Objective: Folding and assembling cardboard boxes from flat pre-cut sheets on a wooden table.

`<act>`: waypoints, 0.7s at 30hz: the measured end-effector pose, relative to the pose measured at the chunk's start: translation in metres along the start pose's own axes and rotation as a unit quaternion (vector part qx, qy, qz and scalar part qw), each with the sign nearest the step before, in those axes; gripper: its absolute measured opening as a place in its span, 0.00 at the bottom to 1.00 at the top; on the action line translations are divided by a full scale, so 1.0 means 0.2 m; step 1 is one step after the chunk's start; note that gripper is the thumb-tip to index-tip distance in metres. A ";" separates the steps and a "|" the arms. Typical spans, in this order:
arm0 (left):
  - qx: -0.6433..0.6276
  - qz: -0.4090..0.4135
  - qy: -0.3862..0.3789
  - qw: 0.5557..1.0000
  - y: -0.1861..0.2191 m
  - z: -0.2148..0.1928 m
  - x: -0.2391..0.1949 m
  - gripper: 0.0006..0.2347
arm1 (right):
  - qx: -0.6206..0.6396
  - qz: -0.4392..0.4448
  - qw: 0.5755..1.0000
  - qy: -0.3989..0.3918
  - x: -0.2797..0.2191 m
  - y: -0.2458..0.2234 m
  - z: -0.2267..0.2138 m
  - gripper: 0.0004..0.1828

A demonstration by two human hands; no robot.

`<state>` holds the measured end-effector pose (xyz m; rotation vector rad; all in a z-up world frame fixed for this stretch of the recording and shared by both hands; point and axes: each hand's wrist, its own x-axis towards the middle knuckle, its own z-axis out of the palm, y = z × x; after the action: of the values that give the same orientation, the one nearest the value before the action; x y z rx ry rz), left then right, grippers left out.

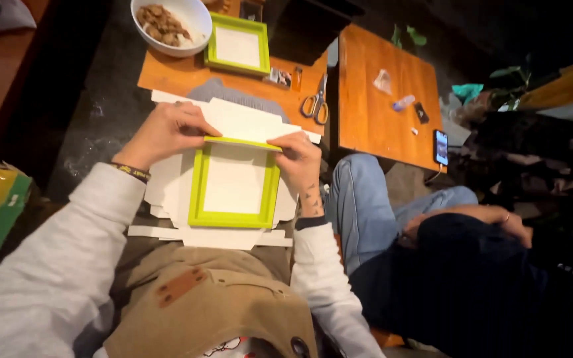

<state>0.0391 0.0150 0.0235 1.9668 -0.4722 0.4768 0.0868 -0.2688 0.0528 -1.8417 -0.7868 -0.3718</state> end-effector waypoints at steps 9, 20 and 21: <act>0.147 0.038 -0.091 0.984 0.12 -0.05 0.01 0.09 | -0.032 -0.098 0.990 -0.093 0.02 0.13 -0.03 0.08; 0.387 0.141 -0.026 0.911 0.07 0.07 -0.09 0.07 | -0.124 -0.187 0.965 -0.134 -0.02 -0.09 -0.06 0.14; 0.389 0.146 -0.024 0.909 0.08 0.08 -0.07 0.07 | -0.127 -0.192 0.964 -0.130 -0.02 -0.06 -0.05 0.14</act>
<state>0.0212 -0.0043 0.0225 2.6886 -0.6835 0.9137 0.0775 -0.2769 0.0625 -1.9984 -1.3383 -0.5016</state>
